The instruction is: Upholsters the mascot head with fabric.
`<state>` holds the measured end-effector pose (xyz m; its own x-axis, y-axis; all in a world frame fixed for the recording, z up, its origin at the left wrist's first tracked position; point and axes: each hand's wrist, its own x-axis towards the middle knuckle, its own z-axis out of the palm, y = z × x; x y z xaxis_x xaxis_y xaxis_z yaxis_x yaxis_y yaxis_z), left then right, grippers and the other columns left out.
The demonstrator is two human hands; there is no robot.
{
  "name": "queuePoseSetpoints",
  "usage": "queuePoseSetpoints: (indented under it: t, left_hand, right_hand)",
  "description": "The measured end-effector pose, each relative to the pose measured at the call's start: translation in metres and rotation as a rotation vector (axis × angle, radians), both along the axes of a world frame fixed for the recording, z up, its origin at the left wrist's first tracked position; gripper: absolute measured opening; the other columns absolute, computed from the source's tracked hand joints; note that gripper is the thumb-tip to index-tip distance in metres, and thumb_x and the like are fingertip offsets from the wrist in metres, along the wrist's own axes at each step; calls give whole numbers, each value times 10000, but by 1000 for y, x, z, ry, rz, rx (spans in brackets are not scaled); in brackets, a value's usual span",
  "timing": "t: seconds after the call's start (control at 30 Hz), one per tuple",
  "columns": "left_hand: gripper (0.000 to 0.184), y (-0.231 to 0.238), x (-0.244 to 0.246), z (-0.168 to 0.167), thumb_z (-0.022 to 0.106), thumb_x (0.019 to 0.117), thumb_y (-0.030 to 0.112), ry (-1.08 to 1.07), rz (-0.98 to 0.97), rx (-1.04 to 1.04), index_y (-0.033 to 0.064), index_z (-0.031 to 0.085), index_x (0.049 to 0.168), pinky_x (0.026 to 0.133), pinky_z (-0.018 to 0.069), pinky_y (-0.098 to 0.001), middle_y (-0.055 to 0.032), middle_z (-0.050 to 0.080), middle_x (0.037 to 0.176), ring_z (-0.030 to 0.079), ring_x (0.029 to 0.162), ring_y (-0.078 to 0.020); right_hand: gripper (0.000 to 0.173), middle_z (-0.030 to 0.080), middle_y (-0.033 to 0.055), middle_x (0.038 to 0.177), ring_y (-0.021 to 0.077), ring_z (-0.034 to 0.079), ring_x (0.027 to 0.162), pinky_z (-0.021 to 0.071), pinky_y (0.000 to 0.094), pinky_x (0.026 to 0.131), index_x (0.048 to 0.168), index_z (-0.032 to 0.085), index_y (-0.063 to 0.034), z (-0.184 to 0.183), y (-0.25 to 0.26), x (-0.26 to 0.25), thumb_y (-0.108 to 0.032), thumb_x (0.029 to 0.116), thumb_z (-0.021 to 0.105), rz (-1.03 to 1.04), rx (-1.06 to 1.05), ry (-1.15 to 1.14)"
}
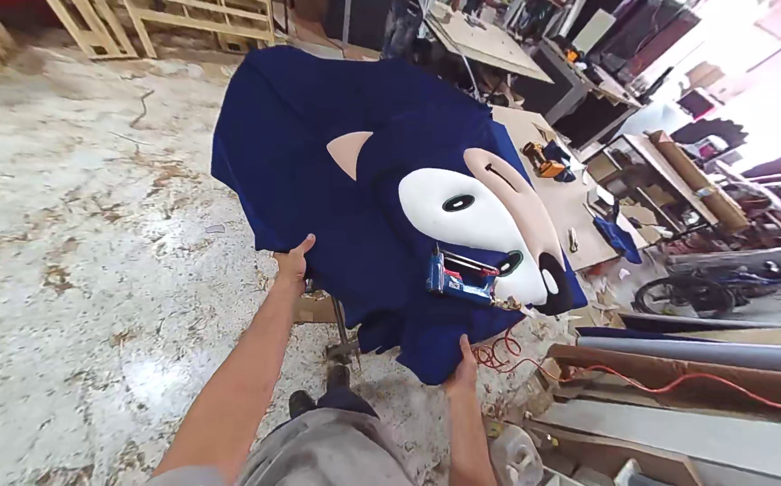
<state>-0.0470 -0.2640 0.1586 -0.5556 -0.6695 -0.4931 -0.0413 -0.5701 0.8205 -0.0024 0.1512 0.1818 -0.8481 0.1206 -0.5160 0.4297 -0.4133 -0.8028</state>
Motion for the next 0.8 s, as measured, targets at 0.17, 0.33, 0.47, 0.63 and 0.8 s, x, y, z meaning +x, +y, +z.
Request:
queuePoseSetpoints:
  t: [0.17,0.33,0.47,0.63,0.8]
  left_hand:
    - [1040,-6,-6,10,867,817,218,37,34,42,47,183,1581,996,566,-498,-233,545,1415,612,1248,-311]
    - [1021,-42,21,40,878,792,198,9,50,92,45,230,1566,986,561,-529,-228,557,1397,609,1240,-328]
    - [860,-105,72,30,836,839,313,-21,-61,80,43,366,1507,945,585,-508,-182,640,1305,664,1161,-293]
    - [744,-154,127,-4,496,1019,578,181,-227,-6,190,245,1603,1002,552,-490,-74,590,1421,624,1236,-232]
    - [514,-95,217,-89,263,1056,286,136,-475,75,58,414,1492,936,548,-460,-118,629,1340,641,1163,-240]
  right_hand:
    - [410,700,90,1161,186,687,1048,590,450,883,1321,588,-104,5,-23,-7,-363,1003,584,-120,210,78]
    - [377,702,94,1147,199,694,1041,592,468,880,1308,587,-107,34,-64,38,-342,1013,578,-146,194,78]
    - [515,695,120,1178,226,686,1059,586,482,877,1339,577,-88,21,-115,110,-494,1028,516,-22,360,-112]
    - [797,738,174,915,278,736,849,609,527,790,1055,721,12,28,-126,154,-683,1025,333,497,1081,-245]
    - [373,745,173,1066,321,725,994,576,554,873,1173,713,-25,75,-121,143,-330,966,664,403,1720,340]
